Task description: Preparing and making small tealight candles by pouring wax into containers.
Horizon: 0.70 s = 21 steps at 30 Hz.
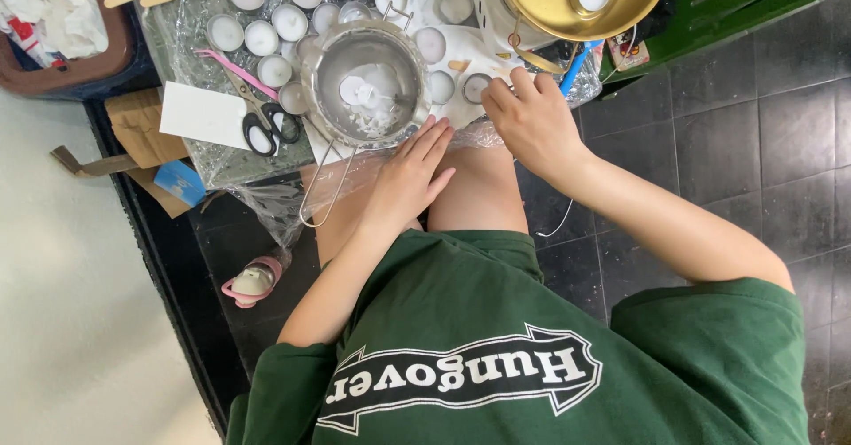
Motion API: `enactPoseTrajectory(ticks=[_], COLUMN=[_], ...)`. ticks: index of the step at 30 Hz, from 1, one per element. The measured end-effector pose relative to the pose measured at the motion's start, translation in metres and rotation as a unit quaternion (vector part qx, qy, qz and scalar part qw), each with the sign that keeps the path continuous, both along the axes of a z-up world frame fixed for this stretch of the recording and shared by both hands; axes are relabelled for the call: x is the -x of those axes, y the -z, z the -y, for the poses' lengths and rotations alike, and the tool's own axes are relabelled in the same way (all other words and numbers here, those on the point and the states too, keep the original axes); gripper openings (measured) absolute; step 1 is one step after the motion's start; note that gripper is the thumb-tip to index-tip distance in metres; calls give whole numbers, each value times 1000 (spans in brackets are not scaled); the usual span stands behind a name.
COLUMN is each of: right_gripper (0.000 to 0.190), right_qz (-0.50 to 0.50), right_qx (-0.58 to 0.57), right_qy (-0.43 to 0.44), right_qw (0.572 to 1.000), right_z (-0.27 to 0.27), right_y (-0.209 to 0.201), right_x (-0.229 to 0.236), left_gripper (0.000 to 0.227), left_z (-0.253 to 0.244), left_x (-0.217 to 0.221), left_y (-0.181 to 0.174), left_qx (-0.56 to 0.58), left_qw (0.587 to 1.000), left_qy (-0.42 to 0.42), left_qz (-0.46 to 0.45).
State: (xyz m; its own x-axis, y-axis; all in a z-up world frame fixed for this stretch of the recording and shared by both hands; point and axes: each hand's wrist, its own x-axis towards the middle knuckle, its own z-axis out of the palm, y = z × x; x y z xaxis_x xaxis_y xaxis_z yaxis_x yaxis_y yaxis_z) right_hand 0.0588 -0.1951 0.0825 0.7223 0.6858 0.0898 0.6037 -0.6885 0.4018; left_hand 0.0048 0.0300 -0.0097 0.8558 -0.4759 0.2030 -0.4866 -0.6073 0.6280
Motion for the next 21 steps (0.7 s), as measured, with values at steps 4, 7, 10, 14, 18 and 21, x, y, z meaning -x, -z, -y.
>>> enactPoseTrajectory(ticks=[4,7,10,14,18,21], right_gripper=[13,14,14,20,30,35], right_qz=[-16,-23,-29,-45,-33,-47], right_qx=[39,31,28,-47,-70,-121], right_qy=[-32,-43,-51,-40,12,42], right_qw=[999,998,998,997,997,991], right_z=[-3,-4,-3,0,1,0], right_y=[-6,-8,-7,-5,-6,-13], right_x=[-4,-6,-6,-6,3,11], left_gripper=[58,57,56,60,61,58], left_z=[-1,-1,-1,0,2,1], left_x=[-1,-1,-1,1,2,2], left_y=[-4,-7,-7,-15,-10,-6], left_qx=[17,21,20,31,11,-6], left_qw=[1000,1000,1000,998,999,999], left_qy=[0,-3,-9,-28,-38,-32], left_qz=[-19,-18,-7,-52,-32,1])
